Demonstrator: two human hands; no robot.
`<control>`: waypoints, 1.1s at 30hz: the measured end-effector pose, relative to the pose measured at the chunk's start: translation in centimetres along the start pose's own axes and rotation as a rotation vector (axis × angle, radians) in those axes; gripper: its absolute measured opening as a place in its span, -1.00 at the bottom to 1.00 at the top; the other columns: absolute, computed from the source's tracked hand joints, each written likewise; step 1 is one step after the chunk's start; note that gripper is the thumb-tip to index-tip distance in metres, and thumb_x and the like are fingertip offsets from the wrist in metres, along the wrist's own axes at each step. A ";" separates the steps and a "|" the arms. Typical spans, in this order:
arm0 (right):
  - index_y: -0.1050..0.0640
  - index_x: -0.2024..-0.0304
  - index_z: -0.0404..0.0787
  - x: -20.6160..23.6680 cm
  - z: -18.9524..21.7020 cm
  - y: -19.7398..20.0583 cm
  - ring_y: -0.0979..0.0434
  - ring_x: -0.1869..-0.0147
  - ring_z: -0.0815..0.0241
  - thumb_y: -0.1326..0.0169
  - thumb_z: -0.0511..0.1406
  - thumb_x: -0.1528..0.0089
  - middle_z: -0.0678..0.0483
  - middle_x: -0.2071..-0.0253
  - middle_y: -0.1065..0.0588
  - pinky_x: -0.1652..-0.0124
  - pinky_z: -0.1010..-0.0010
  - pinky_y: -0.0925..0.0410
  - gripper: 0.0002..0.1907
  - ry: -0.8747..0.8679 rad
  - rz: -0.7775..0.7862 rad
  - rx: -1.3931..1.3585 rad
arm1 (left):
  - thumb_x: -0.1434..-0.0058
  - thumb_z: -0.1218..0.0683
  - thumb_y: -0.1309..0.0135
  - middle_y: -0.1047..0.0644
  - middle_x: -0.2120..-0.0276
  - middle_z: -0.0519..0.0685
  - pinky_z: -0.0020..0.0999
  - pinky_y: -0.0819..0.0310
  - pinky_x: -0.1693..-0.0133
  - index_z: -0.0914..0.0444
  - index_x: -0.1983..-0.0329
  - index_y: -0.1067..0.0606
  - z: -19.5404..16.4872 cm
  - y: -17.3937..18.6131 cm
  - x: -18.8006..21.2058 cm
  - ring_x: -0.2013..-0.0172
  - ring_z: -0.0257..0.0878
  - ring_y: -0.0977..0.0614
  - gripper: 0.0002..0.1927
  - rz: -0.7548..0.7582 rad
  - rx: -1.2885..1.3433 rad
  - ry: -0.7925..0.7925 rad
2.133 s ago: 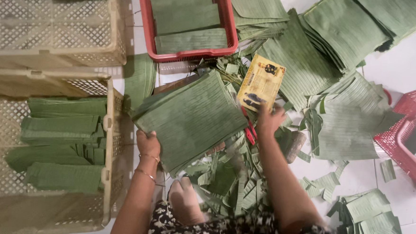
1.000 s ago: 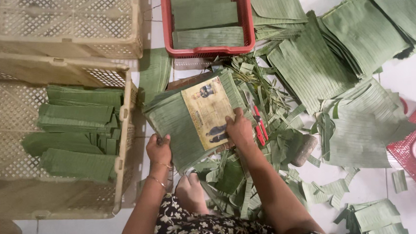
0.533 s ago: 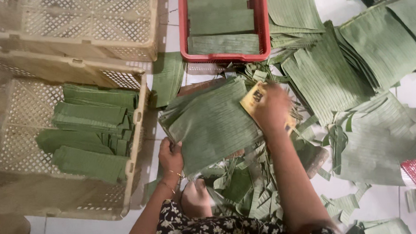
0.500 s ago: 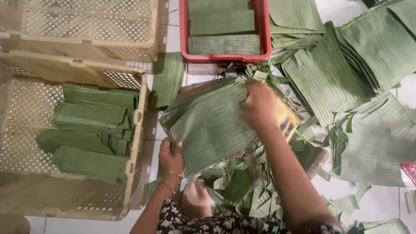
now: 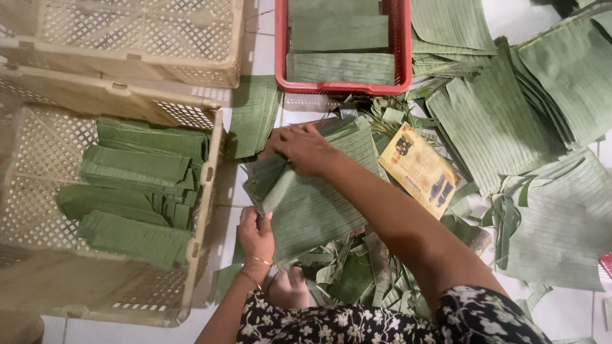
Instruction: The person sits on the floor trimming banana leaves. They place a printed paper template over a leaf, cut around it with red-handled scissors, use a ruler to guide straight cuts, stack the trimmed leaf pieces, and place them into plastic baskets while discarding scraps.
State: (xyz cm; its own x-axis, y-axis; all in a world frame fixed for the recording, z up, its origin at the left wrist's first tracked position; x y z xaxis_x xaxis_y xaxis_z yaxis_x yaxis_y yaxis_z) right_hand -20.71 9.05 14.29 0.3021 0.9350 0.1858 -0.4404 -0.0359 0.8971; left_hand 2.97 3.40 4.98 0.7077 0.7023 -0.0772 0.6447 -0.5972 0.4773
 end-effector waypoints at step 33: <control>-0.50 -0.05 -0.18 6.3 0.7 -3.5 -0.34 -0.34 -0.08 -0.10 -0.41 -0.11 -0.05 -0.21 -0.39 -0.32 0.00 -0.14 -0.58 0.084 -0.377 0.061 | -0.24 0.31 -0.02 -0.45 0.26 0.11 -0.22 -0.43 0.18 0.35 0.22 -0.41 0.3 0.0 0.5 0.26 -0.02 -0.53 -0.93 0.014 0.067 -0.053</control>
State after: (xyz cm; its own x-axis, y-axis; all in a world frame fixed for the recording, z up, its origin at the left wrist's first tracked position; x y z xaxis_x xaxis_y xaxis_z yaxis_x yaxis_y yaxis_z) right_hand -16.67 14.80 12.63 0.3622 0.9119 -0.1929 -0.2594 0.2974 0.9188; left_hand 3.40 3.64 4.73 0.7302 0.6730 -0.1182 0.6512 -0.6330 0.4187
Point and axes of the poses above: each hand's wrist, its own x-axis away from the middle knuckle, its own y-axis out of the back of the hand, z = x × y, the point moved 2 cm from there along -x, towards the middle knuckle
